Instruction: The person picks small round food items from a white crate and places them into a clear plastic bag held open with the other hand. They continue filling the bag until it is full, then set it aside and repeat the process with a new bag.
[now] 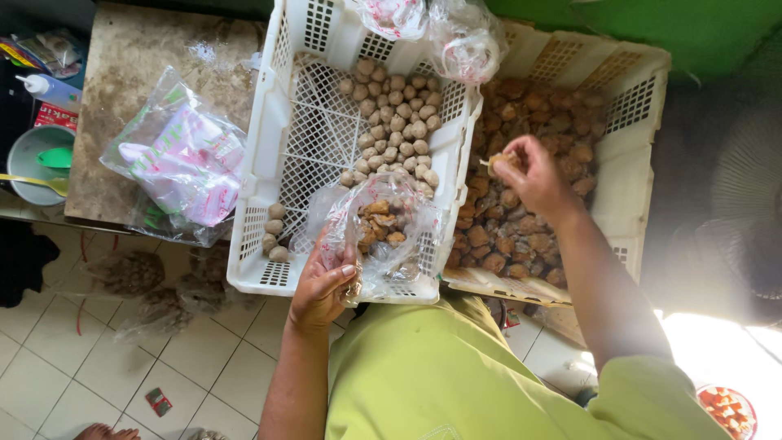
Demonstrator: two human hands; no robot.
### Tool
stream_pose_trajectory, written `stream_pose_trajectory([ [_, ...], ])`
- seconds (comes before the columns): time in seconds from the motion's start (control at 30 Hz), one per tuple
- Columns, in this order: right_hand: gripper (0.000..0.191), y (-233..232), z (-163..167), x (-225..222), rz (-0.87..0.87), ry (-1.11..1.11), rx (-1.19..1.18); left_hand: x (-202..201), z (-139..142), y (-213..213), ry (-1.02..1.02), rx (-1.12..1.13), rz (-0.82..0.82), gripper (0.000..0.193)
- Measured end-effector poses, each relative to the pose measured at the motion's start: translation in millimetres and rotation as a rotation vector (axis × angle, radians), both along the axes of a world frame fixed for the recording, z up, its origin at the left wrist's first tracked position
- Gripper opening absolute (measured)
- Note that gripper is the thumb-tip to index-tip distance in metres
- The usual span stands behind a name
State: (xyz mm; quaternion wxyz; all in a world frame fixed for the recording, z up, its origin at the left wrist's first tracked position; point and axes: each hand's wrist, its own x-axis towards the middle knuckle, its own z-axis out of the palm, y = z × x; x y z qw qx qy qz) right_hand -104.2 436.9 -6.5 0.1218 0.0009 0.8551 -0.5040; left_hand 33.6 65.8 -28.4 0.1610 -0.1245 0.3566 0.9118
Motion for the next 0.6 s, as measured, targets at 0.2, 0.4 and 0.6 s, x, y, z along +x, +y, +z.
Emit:
stream_pose_trajectory([
  [0.2,0.025,-90,25,88,0.492,0.132,-0.34,-3,-7,-2,0.13,0.062,-0.098,0.095],
  [0.4,0.017,-58,-9,21,-0.355,0.464,0.047,2,-1,-6,0.077,0.068,-0.089,0.097],
  [0.6,0.052,-43,-60,-42,0.233,0.338,0.713,-1,4,-3,0.161,0.12,-0.107,0.093],
])
